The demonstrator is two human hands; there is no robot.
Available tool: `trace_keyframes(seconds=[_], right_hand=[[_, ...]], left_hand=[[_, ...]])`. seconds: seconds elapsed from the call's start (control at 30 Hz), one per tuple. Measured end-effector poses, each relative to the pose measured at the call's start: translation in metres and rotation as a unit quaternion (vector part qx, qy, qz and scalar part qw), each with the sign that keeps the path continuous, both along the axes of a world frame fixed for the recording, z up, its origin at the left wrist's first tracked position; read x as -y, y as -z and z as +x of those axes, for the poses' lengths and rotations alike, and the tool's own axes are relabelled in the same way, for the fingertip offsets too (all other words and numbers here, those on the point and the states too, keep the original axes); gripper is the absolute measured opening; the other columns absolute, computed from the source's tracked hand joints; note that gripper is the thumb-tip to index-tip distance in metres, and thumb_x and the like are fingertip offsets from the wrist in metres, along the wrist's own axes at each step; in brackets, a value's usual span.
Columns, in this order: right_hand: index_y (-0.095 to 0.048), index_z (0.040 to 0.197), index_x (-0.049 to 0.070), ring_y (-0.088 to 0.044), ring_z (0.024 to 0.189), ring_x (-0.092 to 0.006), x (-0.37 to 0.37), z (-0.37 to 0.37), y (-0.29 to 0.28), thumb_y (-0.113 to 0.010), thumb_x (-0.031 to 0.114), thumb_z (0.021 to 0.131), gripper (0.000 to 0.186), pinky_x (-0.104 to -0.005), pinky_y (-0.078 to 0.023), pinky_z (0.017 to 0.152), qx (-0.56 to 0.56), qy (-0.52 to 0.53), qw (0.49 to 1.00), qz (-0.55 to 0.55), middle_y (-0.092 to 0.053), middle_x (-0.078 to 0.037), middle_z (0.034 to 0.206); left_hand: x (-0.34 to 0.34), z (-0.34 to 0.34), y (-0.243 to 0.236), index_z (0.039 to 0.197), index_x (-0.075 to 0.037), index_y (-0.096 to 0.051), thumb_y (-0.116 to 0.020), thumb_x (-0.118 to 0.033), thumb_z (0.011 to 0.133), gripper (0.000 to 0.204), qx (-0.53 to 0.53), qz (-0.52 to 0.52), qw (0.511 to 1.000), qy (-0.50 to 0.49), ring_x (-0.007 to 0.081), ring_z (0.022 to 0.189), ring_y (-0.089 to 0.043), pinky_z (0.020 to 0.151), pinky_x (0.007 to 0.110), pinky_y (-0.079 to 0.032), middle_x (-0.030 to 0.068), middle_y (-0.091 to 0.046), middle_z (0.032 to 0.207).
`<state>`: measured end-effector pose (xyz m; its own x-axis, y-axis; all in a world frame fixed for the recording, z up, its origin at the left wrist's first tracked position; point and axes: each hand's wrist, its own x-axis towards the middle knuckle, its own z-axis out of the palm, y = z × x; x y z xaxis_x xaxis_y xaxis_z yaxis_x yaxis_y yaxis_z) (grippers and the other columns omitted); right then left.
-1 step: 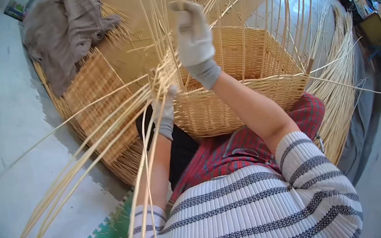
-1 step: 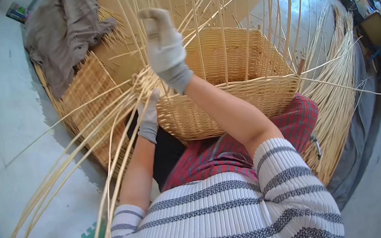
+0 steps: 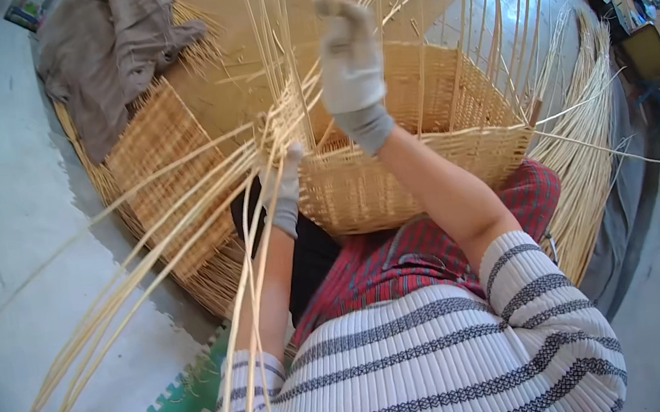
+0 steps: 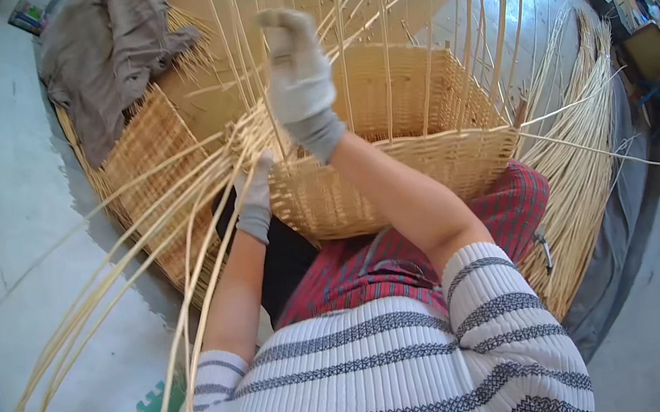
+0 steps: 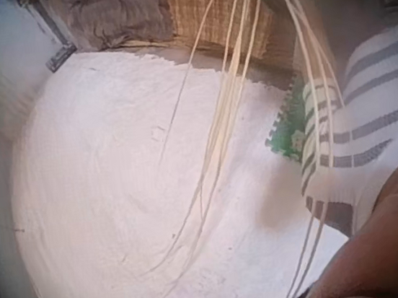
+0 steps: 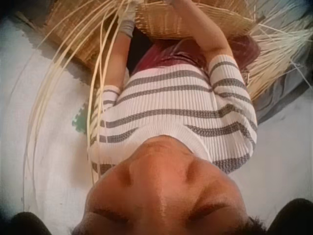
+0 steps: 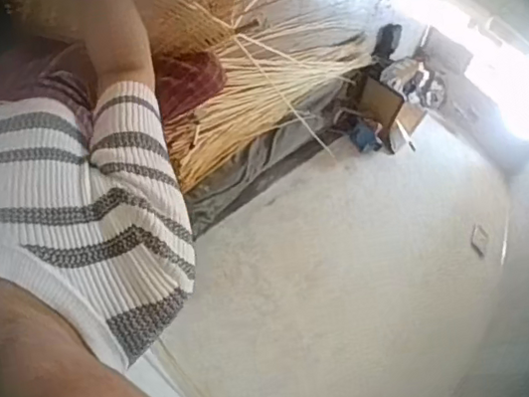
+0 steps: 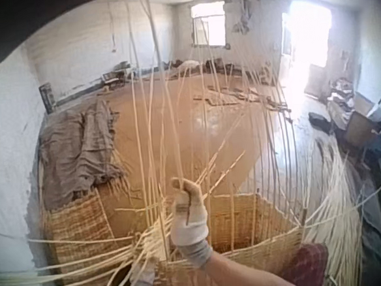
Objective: Traditional hand-weaving of a large wicker basket using bamboo or wood strips.
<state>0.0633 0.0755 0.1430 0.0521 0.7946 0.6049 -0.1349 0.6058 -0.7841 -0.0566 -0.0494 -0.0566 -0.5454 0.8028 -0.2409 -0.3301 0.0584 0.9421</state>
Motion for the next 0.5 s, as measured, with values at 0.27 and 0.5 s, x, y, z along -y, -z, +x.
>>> trace_keyframes(seconds=[0.27,0.5], right_hand=[[-0.047,0.127,0.017,-0.067,0.078,-0.0224,0.038,0.181,0.133,-0.052,0.011,0.102,0.026,-0.0384,-0.058,0.074,-0.287,-0.173,0.916,-0.222,-0.068,-0.008,0.099],[-0.047,0.116,0.016,-0.07,0.1,-0.0286,0.071,0.22,0.127,-0.051,0.017,0.105,0.012,-0.0458,-0.059,0.084,-0.216,-0.093,0.893,-0.384,-0.069,-0.011,0.1]], left_hand=[[0.013,0.045,-0.023,0.132,0.004,-0.05,-0.068,-0.006,0.091,0.045,-0.187,0.067,0.973,-0.117,0.0222,0.105,-0.062,0.096,0.034,-0.049,0.0108,-0.064,0.121],[-0.018,0.093,-0.113,0.122,0.0,-0.058,-0.061,-0.018,0.1,0.029,-0.215,-0.044,0.945,0.243,0.0196,0.086,-0.07,0.075,0.032,-0.058,0.0134,-0.065,0.116]])
